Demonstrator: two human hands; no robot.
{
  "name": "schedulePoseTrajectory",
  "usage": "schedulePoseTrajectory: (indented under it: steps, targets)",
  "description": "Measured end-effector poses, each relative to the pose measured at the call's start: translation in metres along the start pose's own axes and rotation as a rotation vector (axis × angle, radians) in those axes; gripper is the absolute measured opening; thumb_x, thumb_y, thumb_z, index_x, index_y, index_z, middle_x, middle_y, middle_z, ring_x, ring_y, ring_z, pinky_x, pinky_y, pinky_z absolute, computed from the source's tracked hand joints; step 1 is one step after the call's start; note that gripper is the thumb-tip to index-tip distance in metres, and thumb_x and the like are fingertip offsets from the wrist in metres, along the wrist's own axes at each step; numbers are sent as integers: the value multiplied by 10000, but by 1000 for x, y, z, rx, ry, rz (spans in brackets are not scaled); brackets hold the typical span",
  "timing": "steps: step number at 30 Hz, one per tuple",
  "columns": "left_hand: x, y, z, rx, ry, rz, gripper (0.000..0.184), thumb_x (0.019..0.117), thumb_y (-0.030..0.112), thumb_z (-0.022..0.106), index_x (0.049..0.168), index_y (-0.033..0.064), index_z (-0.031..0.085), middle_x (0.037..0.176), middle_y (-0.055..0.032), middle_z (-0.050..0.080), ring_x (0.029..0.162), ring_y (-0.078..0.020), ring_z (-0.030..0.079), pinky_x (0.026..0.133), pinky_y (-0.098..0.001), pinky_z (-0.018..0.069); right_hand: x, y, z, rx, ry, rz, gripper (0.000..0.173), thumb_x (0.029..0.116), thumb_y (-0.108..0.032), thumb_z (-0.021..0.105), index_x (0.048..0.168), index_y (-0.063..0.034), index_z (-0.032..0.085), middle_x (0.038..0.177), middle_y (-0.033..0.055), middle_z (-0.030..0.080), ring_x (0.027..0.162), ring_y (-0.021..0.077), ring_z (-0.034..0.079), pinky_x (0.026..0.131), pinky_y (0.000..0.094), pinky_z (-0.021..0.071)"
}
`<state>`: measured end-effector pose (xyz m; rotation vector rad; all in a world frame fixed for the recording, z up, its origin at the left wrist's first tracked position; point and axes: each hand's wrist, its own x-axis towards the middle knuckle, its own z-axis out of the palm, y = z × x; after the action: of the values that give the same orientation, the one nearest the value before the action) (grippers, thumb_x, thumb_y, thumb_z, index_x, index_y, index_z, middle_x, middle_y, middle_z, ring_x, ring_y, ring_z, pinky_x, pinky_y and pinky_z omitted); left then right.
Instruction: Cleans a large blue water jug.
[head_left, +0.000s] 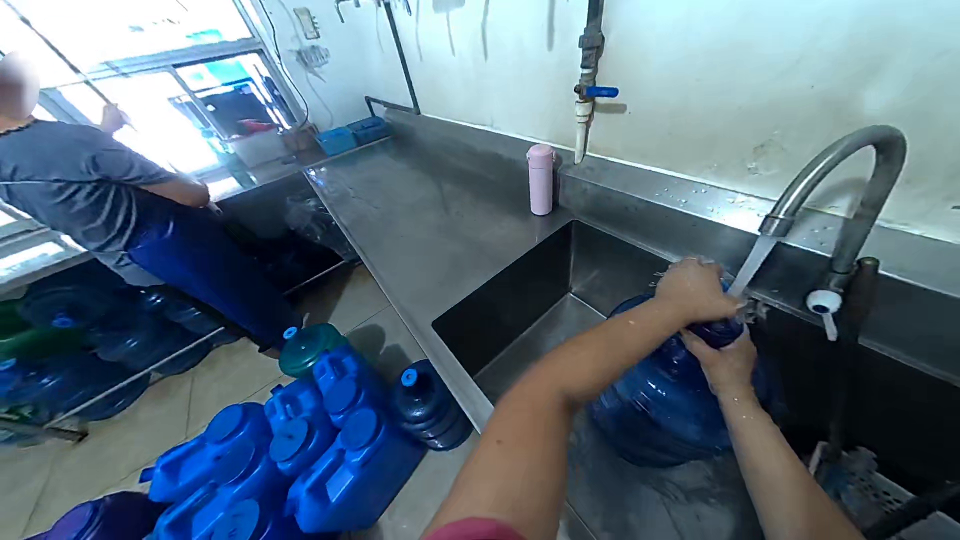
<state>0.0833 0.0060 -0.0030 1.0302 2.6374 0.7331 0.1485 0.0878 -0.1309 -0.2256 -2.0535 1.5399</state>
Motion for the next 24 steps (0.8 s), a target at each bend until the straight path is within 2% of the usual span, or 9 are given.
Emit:
schedulePoseTrajectory:
  steps: [2,5,9,12,14,16,19,22,24]
  targets:
    - [-6,7,6,154,-44,200,443,981,243,654,1335,-24,633,1419,-275,562,1381,-406,486,1147,-530,381,1,1,-1,-60,-4,35,735,768,-21,807,1349,234,437,1323,394,542,1250,367,563,1098,424,434]
    - [-2,5,-11,105,-33,125,468,984,203,662,1381,-34,586,1351,-274,605,1315,-403,548,1106,-548,424,-1,-6,-6,-53,-61,82,875,814,-67,790,1493,189,300,1478,395,420,1397,388,452,1190,424,332]
    - [3,8,-1,87,-100,329,457,958,138,663,1381,-17,591,1334,-252,631,1307,-381,560,1130,-509,402,12,8,-21,99,-139,35,670,726,-41,801,1273,168,476,1103,141,639,963,39,647,858,210,555]
    - [-1,19,-10,-832,25,85,322,1092,87,451,1297,-138,557,1172,-261,646,1065,-265,626,963,-368,491,24,-13,-44,24,-283,76,927,682,-192,814,1451,105,390,1342,196,566,1151,107,583,966,283,505]
    - [-7,9,-21,-1371,16,-115,468,1136,348,309,1295,-50,498,1039,-166,585,833,-194,586,748,-330,531,34,-29,-50,-64,-331,26,1036,625,-341,818,1472,61,378,1364,159,562,1178,61,575,973,244,503]
    - [-30,-33,-32,-1332,-51,-154,511,1128,390,324,1375,-25,489,1172,-200,593,931,-221,606,816,-354,537,41,-44,-45,-197,-373,-58,929,687,-364,796,1417,92,447,1308,186,603,1156,117,587,986,287,490]
    - [-76,-152,-45,-551,-18,-55,377,1021,233,644,1286,-36,628,1207,-231,681,1100,-308,665,987,-490,522,30,-60,-14,-361,-191,24,634,802,-96,815,1324,141,544,1247,326,623,1162,393,600,1019,548,464]
    - [-115,-312,-81,0,146,-130,507,878,431,774,1221,64,704,1132,-204,719,1059,-394,691,924,-651,528,20,-62,9,-399,136,168,640,769,2,848,1320,101,539,1212,282,651,1148,398,622,1001,565,492]
    - [-139,-400,-126,135,206,-317,557,908,403,754,1261,-17,659,1192,-331,660,1128,-529,629,945,-739,460,16,-64,21,-377,279,231,648,777,-17,854,1334,71,535,1202,254,665,1123,383,637,975,560,507]
